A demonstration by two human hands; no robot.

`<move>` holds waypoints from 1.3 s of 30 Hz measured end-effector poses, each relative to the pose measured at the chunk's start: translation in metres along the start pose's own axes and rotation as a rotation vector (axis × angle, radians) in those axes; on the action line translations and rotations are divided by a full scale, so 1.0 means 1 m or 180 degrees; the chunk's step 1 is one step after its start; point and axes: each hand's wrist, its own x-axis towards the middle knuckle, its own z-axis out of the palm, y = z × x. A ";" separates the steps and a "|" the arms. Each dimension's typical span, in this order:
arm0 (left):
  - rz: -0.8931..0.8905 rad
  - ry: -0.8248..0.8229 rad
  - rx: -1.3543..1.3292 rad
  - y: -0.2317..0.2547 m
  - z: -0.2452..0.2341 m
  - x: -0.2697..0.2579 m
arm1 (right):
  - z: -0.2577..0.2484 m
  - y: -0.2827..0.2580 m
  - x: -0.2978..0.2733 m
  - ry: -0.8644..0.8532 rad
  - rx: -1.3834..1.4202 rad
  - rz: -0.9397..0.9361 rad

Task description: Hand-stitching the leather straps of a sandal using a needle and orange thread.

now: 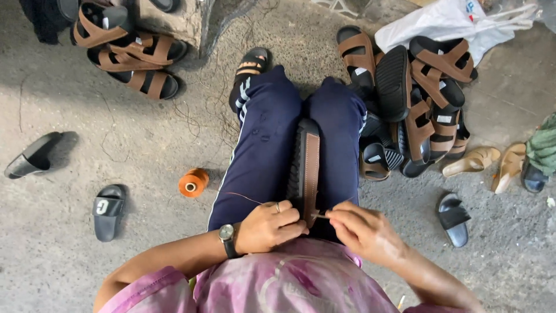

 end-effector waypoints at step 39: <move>-0.2666 0.1211 -0.4046 -0.112 0.001 0.079 | 0.013 0.024 0.033 0.0065 0.1643 0.1093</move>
